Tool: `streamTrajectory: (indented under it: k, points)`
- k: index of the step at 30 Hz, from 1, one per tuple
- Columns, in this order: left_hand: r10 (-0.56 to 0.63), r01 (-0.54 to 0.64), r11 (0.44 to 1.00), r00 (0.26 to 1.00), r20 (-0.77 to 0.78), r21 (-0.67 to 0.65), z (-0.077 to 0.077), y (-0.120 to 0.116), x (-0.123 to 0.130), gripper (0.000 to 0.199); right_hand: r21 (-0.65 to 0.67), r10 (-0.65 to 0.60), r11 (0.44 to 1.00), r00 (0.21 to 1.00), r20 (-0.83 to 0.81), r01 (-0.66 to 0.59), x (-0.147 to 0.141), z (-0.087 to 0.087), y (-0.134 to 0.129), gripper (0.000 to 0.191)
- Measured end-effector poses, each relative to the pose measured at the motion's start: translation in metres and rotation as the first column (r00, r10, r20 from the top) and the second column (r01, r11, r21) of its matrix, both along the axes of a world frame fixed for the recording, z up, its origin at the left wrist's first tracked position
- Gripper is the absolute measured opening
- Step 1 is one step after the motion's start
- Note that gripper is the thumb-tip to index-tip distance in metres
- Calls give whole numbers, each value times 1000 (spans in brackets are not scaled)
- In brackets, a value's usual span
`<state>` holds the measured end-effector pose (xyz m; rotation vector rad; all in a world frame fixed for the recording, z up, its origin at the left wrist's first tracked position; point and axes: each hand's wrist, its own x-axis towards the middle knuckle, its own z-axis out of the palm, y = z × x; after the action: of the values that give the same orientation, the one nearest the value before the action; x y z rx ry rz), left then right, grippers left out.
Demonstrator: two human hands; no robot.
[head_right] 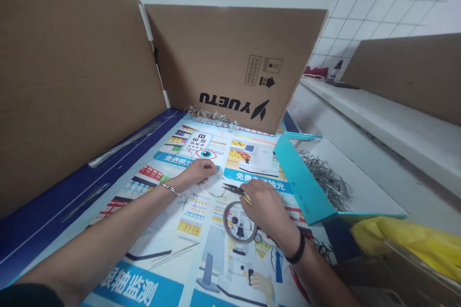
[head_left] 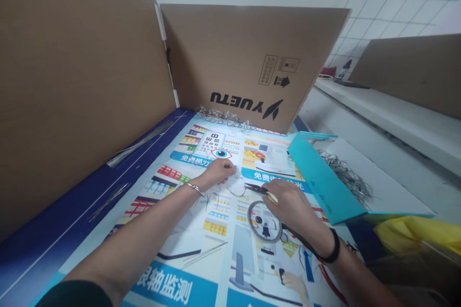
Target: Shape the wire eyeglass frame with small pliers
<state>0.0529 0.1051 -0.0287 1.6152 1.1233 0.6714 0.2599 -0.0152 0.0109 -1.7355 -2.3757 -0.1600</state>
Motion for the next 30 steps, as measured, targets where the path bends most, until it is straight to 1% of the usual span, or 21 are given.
streamTrajectory:
  k: [4, 8, 12, 15, 17, 19, 24, 27, 30]
  points:
    - [-40, 41, 999, 997, 70, -4, 0, 3, -7, 17, -26, 72, 997, 997, 25, -71, -20, 14, -5, 21]
    - [-36, 37, 999, 998, 47, -23, 0, 6, -11, 16, -120, 149, 983, 983, 106, -136, -49, 24, -6, 13]
    - [7, -4, 999, 998, 70, -44, 6, 8, -13, 12, -184, 143, 977, 971, 194, -107, -72, 26, -3, 12]
    - [40, -34, 998, 988, 150, -45, 11, 10, -15, 10, -225, 106, 973, 960, 258, -47, -81, 27, 0, 14]
    - [53, -44, 998, 975, 216, -42, 12, 12, -17, 10, -230, 78, 973, 957, 279, -12, -85, 28, 3, 16]
    - [48, -40, 999, 962, 268, -36, 11, 13, -19, 10, -221, 73, 975, 956, 283, -9, -90, 30, 5, 17]
    - [44, -35, 999, 931, 362, -31, 10, 17, -24, 15, -197, 139, 977, 951, 277, -85, -104, 30, 8, 15]
    - [46, -30, 998, 923, 382, -48, 14, 19, -28, 16, -187, 161, 976, 942, 294, -109, -114, 30, 9, 15]
    - [34, -20, 999, 917, 398, -38, 23, 23, -35, 17, -175, 175, 976, 940, 294, -127, -125, 30, 11, 15]
